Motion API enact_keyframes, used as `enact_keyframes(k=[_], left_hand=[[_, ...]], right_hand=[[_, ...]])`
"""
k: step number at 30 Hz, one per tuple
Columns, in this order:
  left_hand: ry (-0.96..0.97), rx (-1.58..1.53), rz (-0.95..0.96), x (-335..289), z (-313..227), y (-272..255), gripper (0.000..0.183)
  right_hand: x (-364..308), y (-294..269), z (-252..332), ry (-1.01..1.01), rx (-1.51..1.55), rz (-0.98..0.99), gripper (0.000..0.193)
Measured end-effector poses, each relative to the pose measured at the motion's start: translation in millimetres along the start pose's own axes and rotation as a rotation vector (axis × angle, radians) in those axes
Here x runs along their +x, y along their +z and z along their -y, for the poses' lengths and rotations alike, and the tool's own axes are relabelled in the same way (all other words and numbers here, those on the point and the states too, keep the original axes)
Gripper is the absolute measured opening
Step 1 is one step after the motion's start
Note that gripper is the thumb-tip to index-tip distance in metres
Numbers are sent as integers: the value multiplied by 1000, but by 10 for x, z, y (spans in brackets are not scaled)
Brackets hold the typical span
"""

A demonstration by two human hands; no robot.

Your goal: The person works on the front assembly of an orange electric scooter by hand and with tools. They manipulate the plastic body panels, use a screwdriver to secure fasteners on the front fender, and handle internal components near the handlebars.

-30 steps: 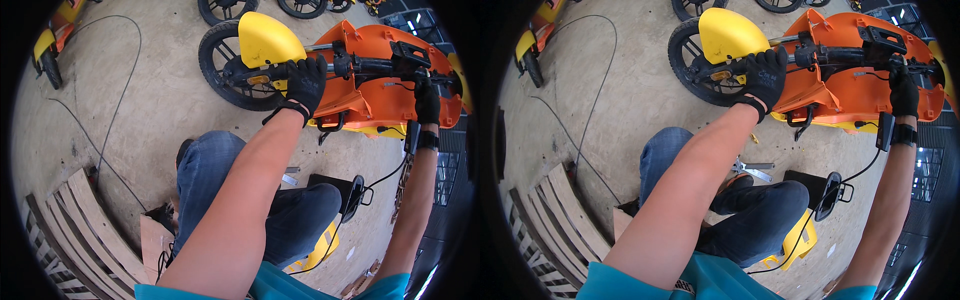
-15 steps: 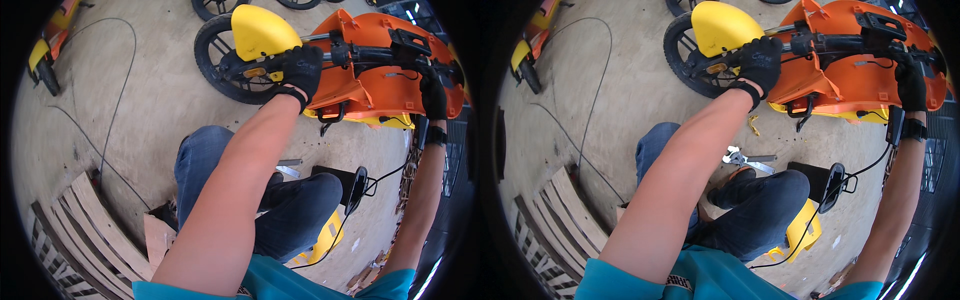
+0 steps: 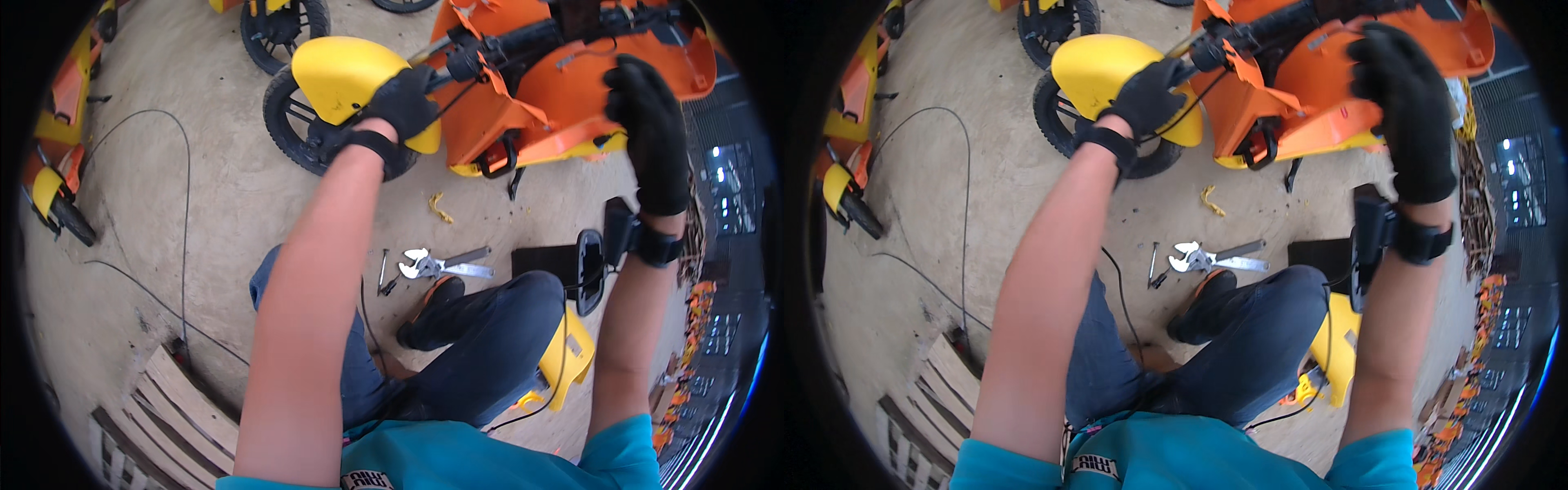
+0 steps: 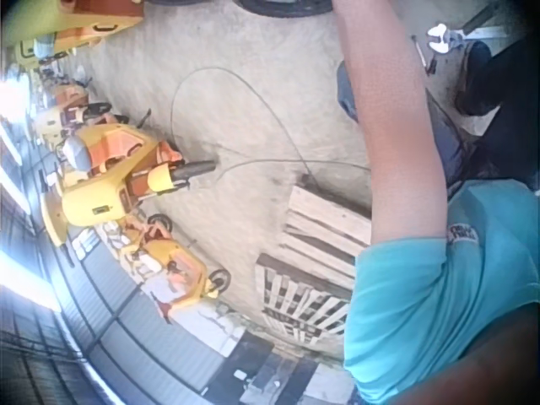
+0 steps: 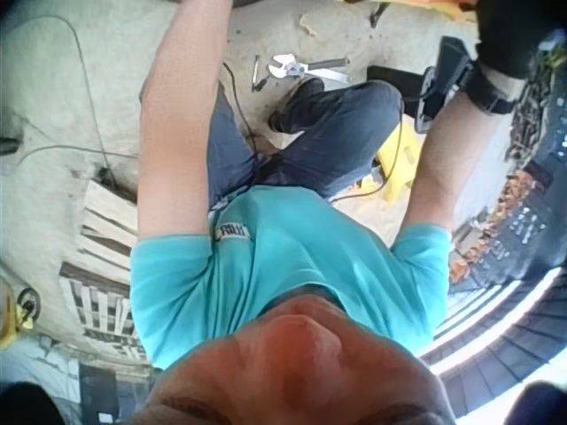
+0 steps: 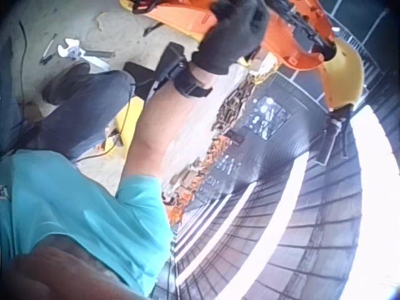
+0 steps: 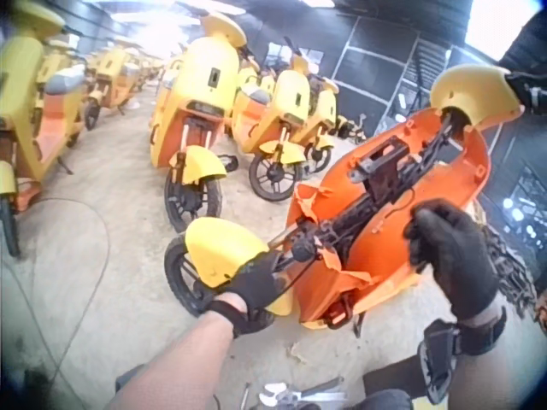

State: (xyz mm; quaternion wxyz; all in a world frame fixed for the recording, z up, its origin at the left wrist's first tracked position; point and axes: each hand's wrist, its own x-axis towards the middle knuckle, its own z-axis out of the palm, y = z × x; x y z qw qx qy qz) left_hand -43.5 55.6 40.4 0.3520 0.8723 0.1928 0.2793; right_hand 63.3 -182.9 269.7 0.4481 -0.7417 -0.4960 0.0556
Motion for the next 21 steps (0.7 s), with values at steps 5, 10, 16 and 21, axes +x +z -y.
enact_keyframes(k=[5,10,16,21], left_hand=[[82,3,141,-22,133,-83,56],[35,95,139,-72,28,-242,48],[13,176,125,-55,106,-222,40],[4,110,111,-74,89,-206,39]], right_hand=[[-593,1292,-633,411,304,334,25],[-534,2008,-1334,460,186,37,30],[-243,2339,-1526,355,150,-41,25],[-237,2427,-1660,251,8,-119,22]])
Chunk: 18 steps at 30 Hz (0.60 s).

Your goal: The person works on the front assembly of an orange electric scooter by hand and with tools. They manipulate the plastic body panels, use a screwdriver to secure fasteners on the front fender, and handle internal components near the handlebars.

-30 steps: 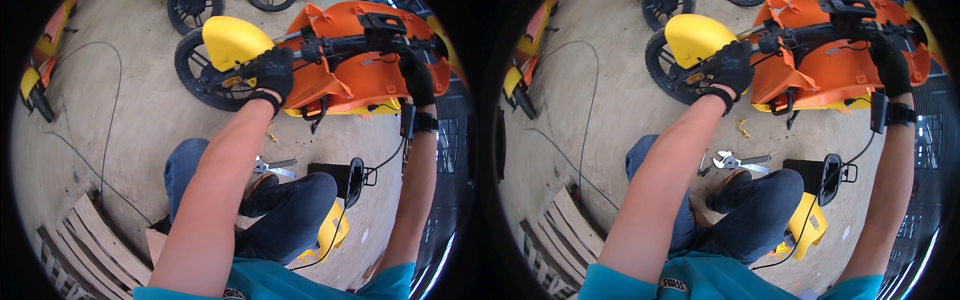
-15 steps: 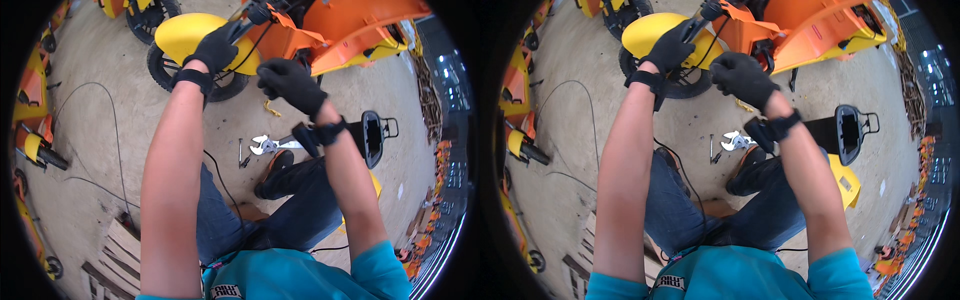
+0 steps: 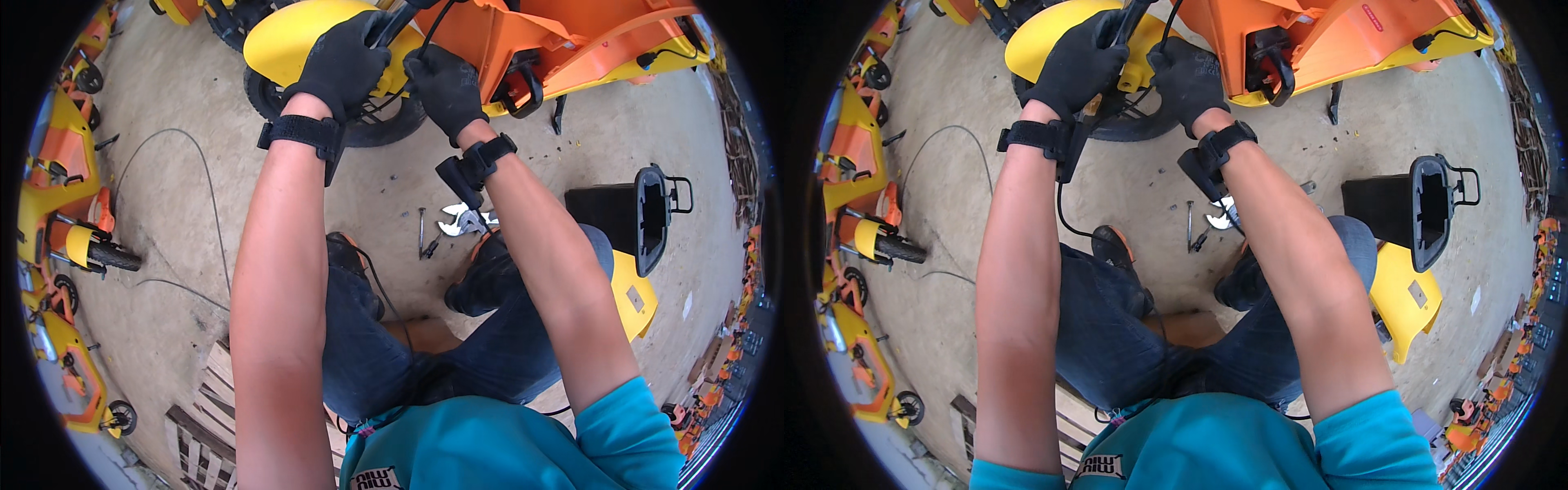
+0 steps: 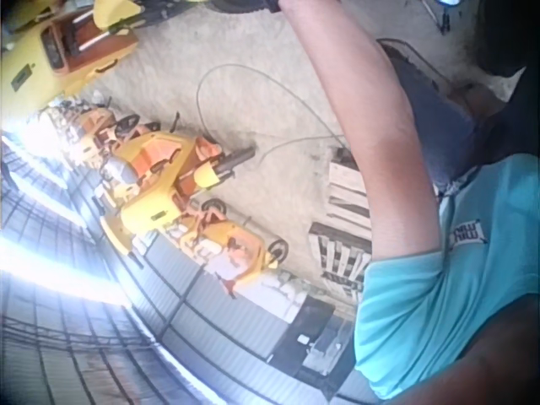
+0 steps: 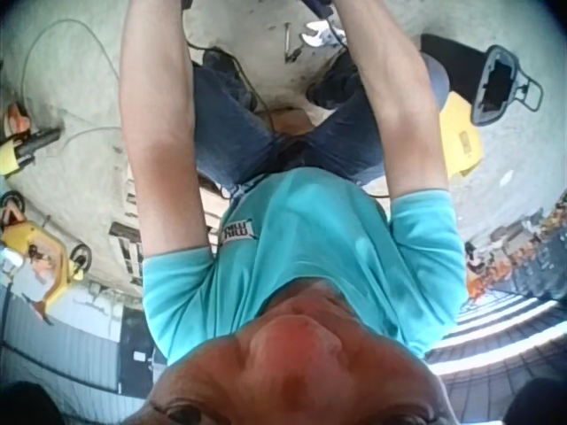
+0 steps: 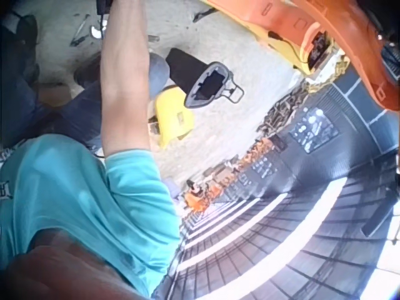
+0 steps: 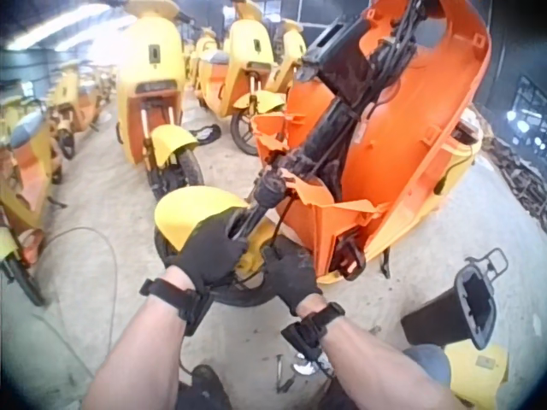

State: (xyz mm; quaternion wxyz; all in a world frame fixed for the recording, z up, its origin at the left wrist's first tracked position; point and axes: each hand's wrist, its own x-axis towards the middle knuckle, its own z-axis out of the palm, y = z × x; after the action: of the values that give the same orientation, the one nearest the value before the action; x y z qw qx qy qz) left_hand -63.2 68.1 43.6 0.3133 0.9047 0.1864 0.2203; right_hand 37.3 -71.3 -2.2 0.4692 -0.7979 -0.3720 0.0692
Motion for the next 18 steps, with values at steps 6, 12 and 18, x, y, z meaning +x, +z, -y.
enact_keyframes(k=[6,12,18], left_hand=[[118,-70,-1,1,-96,-58,41],[28,14,-20,41,31,23,39],[52,-1,-51,-26,-29,50,39]], right_hand=[[77,104,-77,-17,84,-70,21],[-107,61,-87,-54,-151,1,22],[-391,686,-945,545,695,378,13]])
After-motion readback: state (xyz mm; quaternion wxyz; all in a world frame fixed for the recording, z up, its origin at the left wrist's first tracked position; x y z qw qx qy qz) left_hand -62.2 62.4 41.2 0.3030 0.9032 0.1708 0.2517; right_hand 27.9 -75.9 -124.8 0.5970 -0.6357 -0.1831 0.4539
